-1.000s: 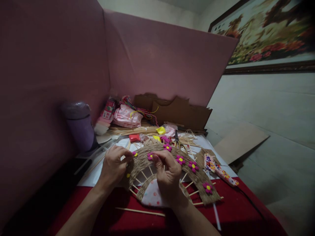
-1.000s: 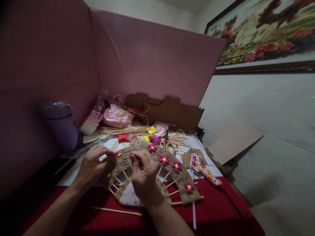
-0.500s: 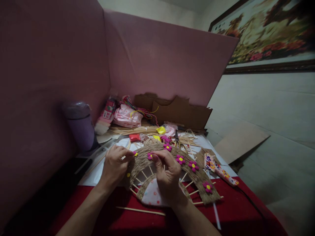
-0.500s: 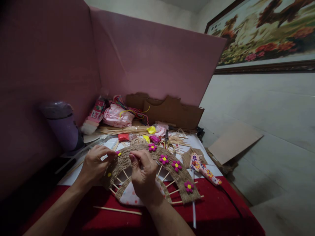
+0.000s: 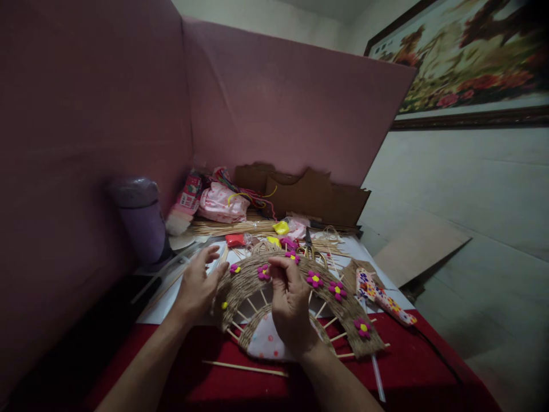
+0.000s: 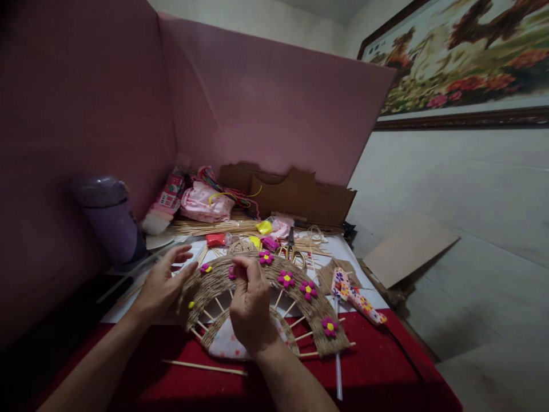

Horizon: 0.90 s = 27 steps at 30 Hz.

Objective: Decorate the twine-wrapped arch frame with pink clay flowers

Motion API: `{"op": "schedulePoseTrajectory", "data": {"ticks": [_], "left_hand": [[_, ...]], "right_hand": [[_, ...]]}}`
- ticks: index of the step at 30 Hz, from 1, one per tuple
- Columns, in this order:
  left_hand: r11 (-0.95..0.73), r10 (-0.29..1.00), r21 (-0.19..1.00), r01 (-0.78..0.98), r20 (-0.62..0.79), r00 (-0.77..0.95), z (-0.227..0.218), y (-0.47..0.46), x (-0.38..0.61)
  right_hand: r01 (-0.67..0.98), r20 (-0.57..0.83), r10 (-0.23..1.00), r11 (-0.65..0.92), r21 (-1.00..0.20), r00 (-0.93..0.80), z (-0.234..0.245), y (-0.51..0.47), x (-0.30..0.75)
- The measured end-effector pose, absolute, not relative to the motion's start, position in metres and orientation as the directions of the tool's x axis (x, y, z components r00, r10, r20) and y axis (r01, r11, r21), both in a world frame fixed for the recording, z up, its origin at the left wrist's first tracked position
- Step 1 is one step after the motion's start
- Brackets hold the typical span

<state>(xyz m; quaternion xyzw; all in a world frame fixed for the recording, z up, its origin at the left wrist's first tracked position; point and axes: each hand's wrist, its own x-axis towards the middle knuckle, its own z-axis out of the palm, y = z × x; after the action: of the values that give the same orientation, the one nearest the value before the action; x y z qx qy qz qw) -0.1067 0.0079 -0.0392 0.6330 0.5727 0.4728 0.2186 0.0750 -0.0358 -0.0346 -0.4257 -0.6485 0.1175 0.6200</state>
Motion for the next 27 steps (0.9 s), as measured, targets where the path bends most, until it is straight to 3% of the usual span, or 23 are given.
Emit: {"op": "schedulePoseTrajectory", "data": {"ticks": [3, 6, 13, 18, 27], "left_hand": [[-0.177, 0.973, 0.858, 0.482, 0.225, -0.044, -0.041, 0.009, -0.105], [-0.161, 0.982, 0.865, 0.476, 0.188, -0.009, -0.041, 0.008, -0.104], [-0.191, 0.976, 0.878, 0.44, 0.219, -0.013, -0.039, 0.007, -0.104], [-0.168, 0.972, 0.83, 0.532, 0.229, -0.051, -0.034, 0.003, -0.101], [-0.163, 0.974, 0.827, 0.538, 0.221, -0.045, -0.033, 0.003, -0.101]], "right_hand": [[0.437, 0.678, 0.732, 0.592, -0.677, 0.06, -0.032, -0.038, 0.074], [0.455, 0.671, 0.741, 0.587, -0.669, 0.03, -0.031, -0.038, 0.073], [0.477, 0.692, 0.721, 0.619, -0.624, -0.03, -0.029, -0.038, 0.072], [0.503, 0.712, 0.701, 0.63, -0.592, -0.04, -0.031, -0.038, 0.073], [0.505, 0.723, 0.689, 0.642, -0.577, -0.051, -0.031, -0.038, 0.073]]}}
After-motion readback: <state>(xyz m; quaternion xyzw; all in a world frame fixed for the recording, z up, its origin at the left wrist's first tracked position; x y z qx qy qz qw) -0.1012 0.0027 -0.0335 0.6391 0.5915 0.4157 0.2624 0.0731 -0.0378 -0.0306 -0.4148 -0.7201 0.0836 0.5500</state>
